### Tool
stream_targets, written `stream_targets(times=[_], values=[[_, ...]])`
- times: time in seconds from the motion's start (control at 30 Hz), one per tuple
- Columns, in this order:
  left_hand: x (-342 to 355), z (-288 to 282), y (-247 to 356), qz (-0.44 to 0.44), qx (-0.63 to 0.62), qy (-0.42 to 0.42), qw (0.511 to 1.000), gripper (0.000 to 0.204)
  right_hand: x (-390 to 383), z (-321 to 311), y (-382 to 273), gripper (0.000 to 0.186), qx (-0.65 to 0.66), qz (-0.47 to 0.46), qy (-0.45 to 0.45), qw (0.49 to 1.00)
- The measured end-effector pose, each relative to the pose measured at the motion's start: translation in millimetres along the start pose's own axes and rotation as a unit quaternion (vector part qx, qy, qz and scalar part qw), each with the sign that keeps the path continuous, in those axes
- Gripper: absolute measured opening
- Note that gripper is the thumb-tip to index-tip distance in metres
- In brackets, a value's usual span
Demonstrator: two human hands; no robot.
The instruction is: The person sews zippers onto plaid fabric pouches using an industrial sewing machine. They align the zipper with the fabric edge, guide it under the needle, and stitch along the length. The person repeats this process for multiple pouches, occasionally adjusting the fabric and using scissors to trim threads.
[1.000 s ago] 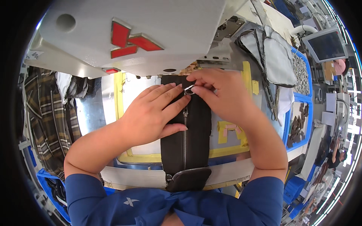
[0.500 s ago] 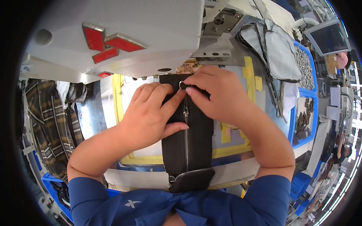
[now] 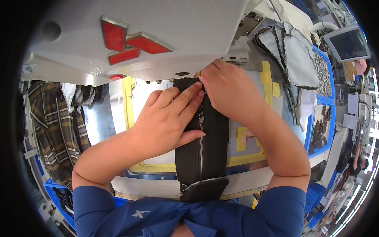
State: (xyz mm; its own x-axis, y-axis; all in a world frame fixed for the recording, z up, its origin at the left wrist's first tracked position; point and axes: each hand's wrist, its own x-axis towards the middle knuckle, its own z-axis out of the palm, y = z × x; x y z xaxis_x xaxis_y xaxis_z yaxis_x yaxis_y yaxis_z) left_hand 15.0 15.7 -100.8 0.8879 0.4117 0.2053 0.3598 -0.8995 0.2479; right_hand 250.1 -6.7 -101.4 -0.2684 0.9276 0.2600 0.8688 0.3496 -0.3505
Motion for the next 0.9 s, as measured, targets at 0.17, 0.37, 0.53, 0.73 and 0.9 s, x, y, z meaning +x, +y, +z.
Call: stream_targets(times=[0.17, 0.37, 0.53, 0.73, 0.9], values=[[2.2, -0.7, -0.4, -0.009, -0.015, 0.0, 1.0, 0.079, -2.2, -2.4, -3.7, 0.009, 0.012, 0.013, 0.014, 1.0], [6.1, -4.9, -5.2, -0.035, -0.1, 0.0, 0.994, 0.079, -30.6, -2.8, -13.4, 0.027, -0.058, -0.036, 0.055, 0.996], [6.7, -2.5, -12.5, -0.051, -0.18, 0.006, 0.982, 0.077, -29.4, -8.4, -16.2, 0.033, -0.051, -0.041, 0.027, 0.997], [2.8, 2.3, -8.8, -0.047, -0.133, 0.027, 0.99, 0.075, -23.8, -13.0, -16.8, 0.029, -0.067, -0.025, -0.015, 0.997], [4.3, -1.7, -7.8, -0.063, -0.135, 0.008, 0.989, 0.072, -23.4, -12.4, -15.1, 0.028, -0.058, -0.034, 0.002, 0.998]])
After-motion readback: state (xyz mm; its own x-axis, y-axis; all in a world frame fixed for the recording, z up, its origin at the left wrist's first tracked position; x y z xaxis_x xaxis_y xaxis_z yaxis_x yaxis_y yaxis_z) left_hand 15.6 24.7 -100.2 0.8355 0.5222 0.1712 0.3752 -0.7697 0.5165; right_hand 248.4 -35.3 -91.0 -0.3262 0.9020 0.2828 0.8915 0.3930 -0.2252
